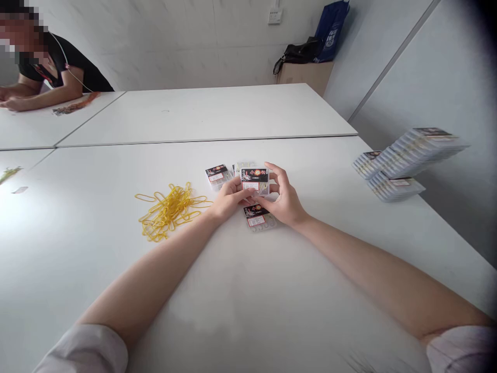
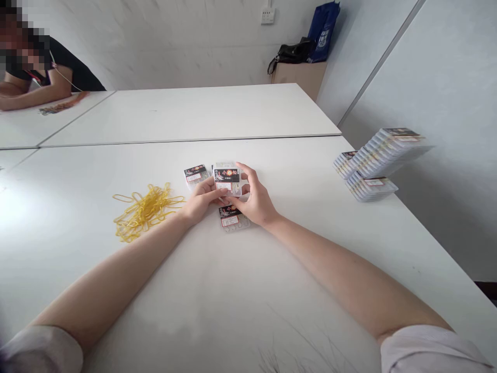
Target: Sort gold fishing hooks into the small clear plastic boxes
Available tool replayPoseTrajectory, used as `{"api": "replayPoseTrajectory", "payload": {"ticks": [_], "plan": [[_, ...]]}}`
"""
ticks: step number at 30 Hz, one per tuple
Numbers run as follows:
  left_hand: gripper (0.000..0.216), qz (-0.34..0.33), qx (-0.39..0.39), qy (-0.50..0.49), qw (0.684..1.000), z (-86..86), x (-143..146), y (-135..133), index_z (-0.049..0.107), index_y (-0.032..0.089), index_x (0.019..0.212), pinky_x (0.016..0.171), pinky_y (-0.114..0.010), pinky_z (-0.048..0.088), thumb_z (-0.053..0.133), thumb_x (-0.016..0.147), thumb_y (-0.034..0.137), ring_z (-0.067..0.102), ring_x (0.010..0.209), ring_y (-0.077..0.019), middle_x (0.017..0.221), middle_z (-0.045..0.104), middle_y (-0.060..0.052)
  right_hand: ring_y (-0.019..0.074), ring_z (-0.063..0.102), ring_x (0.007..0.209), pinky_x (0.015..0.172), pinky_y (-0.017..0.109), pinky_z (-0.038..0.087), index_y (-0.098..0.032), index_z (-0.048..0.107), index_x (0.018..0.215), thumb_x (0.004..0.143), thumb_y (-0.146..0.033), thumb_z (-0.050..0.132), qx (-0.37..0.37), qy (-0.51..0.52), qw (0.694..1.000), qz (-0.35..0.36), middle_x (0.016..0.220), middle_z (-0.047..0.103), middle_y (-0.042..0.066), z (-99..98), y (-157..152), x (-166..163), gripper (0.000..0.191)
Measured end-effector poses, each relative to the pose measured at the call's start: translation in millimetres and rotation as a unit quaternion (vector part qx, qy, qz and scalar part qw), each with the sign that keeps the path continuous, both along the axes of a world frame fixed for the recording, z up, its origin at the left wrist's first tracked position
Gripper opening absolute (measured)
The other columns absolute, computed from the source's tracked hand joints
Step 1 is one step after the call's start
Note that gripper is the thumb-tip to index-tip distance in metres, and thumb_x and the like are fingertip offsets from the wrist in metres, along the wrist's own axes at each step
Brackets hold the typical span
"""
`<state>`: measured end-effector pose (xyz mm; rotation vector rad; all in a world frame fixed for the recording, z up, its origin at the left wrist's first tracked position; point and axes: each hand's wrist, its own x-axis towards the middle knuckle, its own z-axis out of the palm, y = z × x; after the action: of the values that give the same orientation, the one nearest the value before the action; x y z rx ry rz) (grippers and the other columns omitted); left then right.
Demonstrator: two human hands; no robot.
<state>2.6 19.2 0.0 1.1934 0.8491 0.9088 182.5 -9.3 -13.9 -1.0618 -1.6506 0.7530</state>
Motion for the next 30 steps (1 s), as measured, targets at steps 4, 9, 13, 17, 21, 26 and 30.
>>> {"api": "replayPoseTrajectory", "payload": {"ticks": [4, 9, 13, 17, 21, 26, 30], "plan": [[0.038, -0.007, 0.002, -0.005, 1.000, -0.8, -0.7, 0.6, 0.063, 0.017, 0.096, 0.065, -0.027, 0.052, 0.080, 0.070, 0.039, 0.063, 0.066, -0.0131, 0.079, 0.071, -0.001, 0.0197, 0.071, 0.077, 0.069, 0.038, 0.062, -0.031, 0.035, 0.149, 0.083, -0.056, 0.074, 0.012, -0.005, 1.000, -0.002, 0.128, 0.061, 0.012, -1.1, 0.6, 0.0, 0.081], [0.036, -0.019, 0.013, -0.023, 0.999, -2.9, -1.3, 1.8, 0.063, 0.017, 0.098, 0.063, -0.025, 0.052, 0.078, 0.071, 0.036, 0.065, 0.066, -0.0132, 0.081, 0.071, -0.001, 0.0195, 0.071, 0.075, 0.066, 0.037, 0.062, -0.032, 0.034, 0.150, 0.082, -0.057, 0.075, 0.009, -0.003, 1.000, 0.000, 0.129, 0.060, 0.012, 0.1, 0.8, 0.6, 0.083], [0.033, -0.014, 0.011, -0.015, 1.000, -3.4, -1.2, 2.0, 0.062, 0.017, 0.095, 0.063, -0.025, 0.052, 0.077, 0.072, 0.034, 0.066, 0.068, -0.0139, 0.080, 0.071, -0.001, 0.0201, 0.071, 0.076, 0.066, 0.036, 0.063, -0.031, 0.035, 0.149, 0.081, -0.052, 0.078, 0.004, 0.002, 1.000, -0.002, 0.129, 0.060, 0.012, 0.1, 1.3, 0.7, 0.083], [0.036, -0.017, 0.011, -0.019, 1.000, -3.2, -0.8, 1.4, 0.060, 0.017, 0.099, 0.061, -0.025, 0.051, 0.077, 0.072, 0.035, 0.065, 0.065, -0.0134, 0.079, 0.070, -0.001, 0.0197, 0.072, 0.076, 0.067, 0.036, 0.062, -0.030, 0.036, 0.148, 0.080, -0.052, 0.078, 0.007, 0.007, 1.000, -0.004, 0.130, 0.060, 0.012, -1.4, 2.0, 1.0, 0.083], [0.040, -0.008, 0.014, -0.030, 0.999, -2.6, -0.3, -0.3, 0.057, 0.019, 0.105, 0.061, -0.024, 0.051, 0.076, 0.073, 0.033, 0.065, 0.065, -0.0128, 0.078, 0.070, 0.001, 0.0212, 0.073, 0.081, 0.069, 0.037, 0.063, -0.030, 0.037, 0.144, 0.077, -0.054, 0.080, 0.003, 0.014, 1.000, -0.015, 0.136, 0.056, 0.015, -3.9, 2.9, 0.9, 0.084], [0.044, 0.002, 0.010, -0.032, 0.999, -0.4, 0.0, -2.2, 0.054, 0.020, 0.107, 0.060, -0.023, 0.051, 0.077, 0.072, 0.032, 0.064, 0.065, -0.0116, 0.079, 0.069, 0.002, 0.0217, 0.074, 0.080, 0.067, 0.036, 0.062, -0.029, 0.037, 0.137, 0.074, -0.055, 0.082, -0.003, 0.037, 0.999, -0.011, 0.130, 0.058, 0.013, -5.0, 3.5, -0.4, 0.081], [0.044, 0.003, 0.011, -0.043, 0.999, 0.0, -0.1, -1.9, 0.058, 0.019, 0.107, 0.059, -0.023, 0.051, 0.078, 0.072, 0.035, 0.064, 0.066, -0.0125, 0.080, 0.071, 0.000, 0.0210, 0.073, 0.079, 0.067, 0.036, 0.061, -0.030, 0.038, 0.134, 0.073, -0.057, 0.082, -0.002, 0.033, 0.999, -0.004, 0.127, 0.058, 0.012, -2.9, 2.1, -0.7, 0.080]]}}
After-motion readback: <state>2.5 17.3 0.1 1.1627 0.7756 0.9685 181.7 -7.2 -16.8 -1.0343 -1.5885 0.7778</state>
